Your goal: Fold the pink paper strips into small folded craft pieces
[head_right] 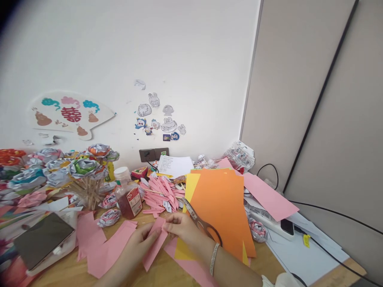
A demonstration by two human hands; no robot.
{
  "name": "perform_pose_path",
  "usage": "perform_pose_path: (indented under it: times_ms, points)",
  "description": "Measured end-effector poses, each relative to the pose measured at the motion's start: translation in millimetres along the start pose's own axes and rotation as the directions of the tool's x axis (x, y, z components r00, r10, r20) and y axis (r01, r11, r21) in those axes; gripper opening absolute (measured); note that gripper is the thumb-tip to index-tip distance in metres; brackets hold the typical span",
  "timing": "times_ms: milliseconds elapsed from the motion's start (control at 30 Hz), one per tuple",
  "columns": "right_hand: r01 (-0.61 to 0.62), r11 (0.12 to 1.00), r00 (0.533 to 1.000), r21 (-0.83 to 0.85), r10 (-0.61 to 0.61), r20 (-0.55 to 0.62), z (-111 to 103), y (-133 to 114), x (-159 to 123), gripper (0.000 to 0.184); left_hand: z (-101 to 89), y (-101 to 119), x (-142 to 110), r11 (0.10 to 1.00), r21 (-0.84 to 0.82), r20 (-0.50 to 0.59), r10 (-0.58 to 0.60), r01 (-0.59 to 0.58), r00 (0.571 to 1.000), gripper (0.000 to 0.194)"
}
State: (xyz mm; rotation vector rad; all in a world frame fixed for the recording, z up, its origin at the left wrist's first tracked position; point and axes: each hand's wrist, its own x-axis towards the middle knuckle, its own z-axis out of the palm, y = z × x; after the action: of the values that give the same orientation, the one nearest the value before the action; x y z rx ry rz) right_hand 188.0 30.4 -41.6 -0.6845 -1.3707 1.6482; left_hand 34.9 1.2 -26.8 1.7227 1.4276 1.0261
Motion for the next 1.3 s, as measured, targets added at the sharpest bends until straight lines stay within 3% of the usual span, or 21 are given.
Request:
perform_pose_path:
  times_ms: [267, 600, 900, 1100, 1300]
  points:
    - [-0.003, 0.999, 0.998, -0.044, 0.000, -0.067, 2.9, 0.4, 0.1, 0.019, -0.5, -0.1, -0.4, 1.000, 0.000, 0.077, -0.007, 0.007, 0.997, 0.030]
    - [-0.014, 0.999, 0.984, -0.032, 0.008, -0.178, 6.9, 4.6, 0.0, 0.020, 2.5, -5.3, 1.2, 0.999, 0.035, 0.050, -0.028, 0.026, 0.998, 0.031]
    - [-0.022, 0.999, 0.983, -0.050, 0.012, -0.182, 8.0, 3.0, 0.3, 0.016, 3.4, -2.0, 1.5, 0.999, -0.008, 0.083, -0.045, 0.046, 0.996, 0.027]
    - [-0.017, 0.995, 0.988, -0.095, 0.002, -0.157, 7.8, 2.8, -0.1, 0.021, 2.8, -2.2, 0.0, 0.998, 0.054, 0.086, -0.035, 0.030, 0.996, 0.023]
    - [0.078, 0.946, 0.993, -0.315, -0.104, -0.064, 3.7, 1.9, -0.6, 0.028, 2.0, 3.2, -4.6, 0.989, 0.145, 0.107, -0.019, 0.003, 0.994, 0.023]
